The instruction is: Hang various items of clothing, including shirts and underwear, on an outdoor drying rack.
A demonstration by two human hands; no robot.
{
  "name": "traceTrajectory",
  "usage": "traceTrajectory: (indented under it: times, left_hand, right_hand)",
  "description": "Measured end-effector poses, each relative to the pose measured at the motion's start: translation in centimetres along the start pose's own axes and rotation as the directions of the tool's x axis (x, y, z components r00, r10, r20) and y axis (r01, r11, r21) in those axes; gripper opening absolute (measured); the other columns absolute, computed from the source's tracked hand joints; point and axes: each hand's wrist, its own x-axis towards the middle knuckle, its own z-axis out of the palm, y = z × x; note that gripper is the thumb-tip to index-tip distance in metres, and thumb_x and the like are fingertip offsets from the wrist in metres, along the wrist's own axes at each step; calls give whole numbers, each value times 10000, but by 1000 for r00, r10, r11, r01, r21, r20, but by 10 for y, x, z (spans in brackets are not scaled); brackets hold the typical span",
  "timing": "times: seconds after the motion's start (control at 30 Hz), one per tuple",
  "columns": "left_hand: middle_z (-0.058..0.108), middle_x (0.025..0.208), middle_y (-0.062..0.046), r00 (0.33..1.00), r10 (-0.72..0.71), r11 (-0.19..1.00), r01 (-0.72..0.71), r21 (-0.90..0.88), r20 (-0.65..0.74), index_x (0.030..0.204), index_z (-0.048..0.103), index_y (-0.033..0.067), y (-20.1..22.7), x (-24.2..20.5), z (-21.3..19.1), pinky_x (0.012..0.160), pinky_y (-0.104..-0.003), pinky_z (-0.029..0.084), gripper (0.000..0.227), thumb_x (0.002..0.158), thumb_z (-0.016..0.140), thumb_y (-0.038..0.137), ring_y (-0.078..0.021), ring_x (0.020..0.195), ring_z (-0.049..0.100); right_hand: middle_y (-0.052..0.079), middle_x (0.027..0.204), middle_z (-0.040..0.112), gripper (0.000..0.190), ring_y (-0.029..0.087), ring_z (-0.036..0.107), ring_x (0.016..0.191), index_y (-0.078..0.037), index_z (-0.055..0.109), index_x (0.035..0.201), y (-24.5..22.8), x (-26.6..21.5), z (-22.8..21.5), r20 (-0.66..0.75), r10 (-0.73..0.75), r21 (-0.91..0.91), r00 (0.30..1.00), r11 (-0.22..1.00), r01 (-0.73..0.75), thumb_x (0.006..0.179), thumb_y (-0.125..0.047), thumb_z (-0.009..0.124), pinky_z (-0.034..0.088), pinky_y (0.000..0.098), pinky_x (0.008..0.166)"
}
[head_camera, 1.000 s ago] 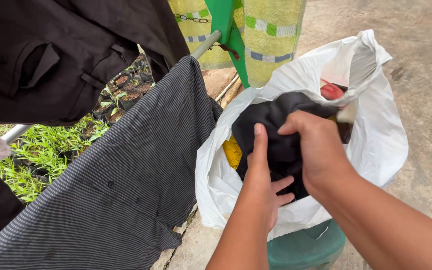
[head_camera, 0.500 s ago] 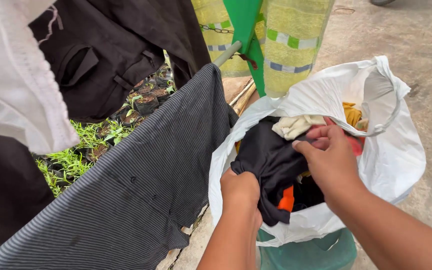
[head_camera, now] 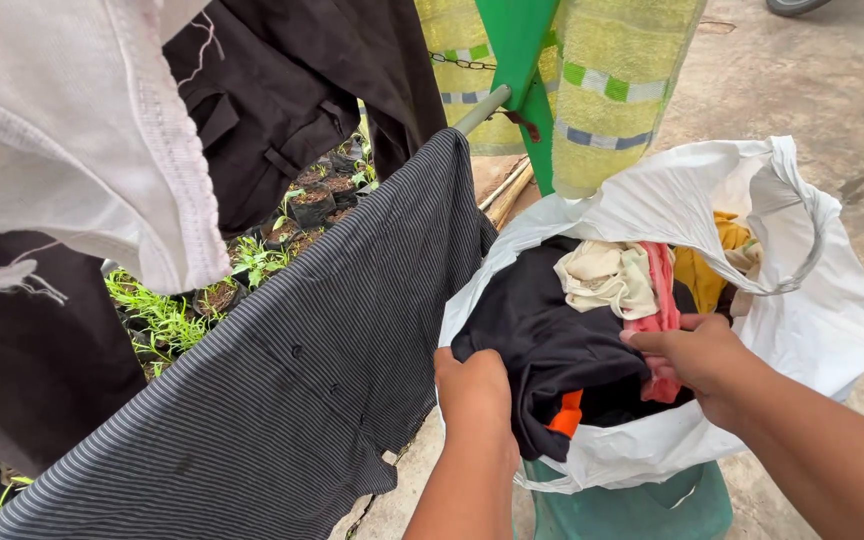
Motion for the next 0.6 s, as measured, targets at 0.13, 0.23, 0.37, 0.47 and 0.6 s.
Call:
traceTrajectory:
  times: [0.13, 0.23, 0.37, 0.47, 0.6]
  left_hand:
    - [513, 1391, -118, 994, 11, 999, -7, 43, -110, 1502, 285, 124, -8, 9, 0, 1013, -380, 450, 745, 800, 498, -10, -227, 1141, 584]
    - [522, 1393, -142, 988, 23, 996, -11, 83, -155, 1502, 286, 137, -5, 0, 3, 1017, -411, 480, 739, 802, 484, 5, -255, 1162, 605]
    - [562, 1380, -198, 987, -81, 962, 115, 247, -140, 1554, 165, 177, -21, 19, 16, 976, -461, 508, 730, 909, 506, 184, -316, 1151, 627]
    - [483, 1451, -190, 969, -226, 885, 248, 395, -101, 1609, -14, 241, -28, 32, 27, 959, -498, 492, 809, 993, 478, 423, -354, 1180, 554]
    - [459, 1498, -121, 896, -439, 828, 375, 416, 66, 1625, -143, 279, 12, -22, 26, 924, -518, 531, 1049, 946, 581, 619, -322, 1166, 569]
  right_hand:
    - [43, 874, 659, 242, 139, 628, 723, -49, 574, 1087, -15, -25, 2, 75, 188, 203, 979, 959, -199, 947, -201, 699, 562, 293, 659]
    - [34, 750, 638, 150, 132, 544, 612, -118, 596, 1011, -9, -23, -3, 106, 267, 65, 958, 959, -275, 977, -258, 639, 383, 281, 555]
    - [33, 677, 574, 230, 138, 482, 566, -67, 608, 875, 5, -12, -2, 101, 226, -4, 969, 974, -226, 941, -253, 726, 370, 290, 520]
    - [76, 640, 588, 256, 198, 518, 563, 11, 636, 843, -23, -43, 10, -6, 103, 58, 995, 993, -102, 921, -219, 717, 396, 327, 513]
    - [90, 737, 604, 159, 229, 538, 589, 13, 671, 970, -40, -46, 14, -156, -101, 409, 982, 899, 158, 940, -141, 646, 406, 391, 532]
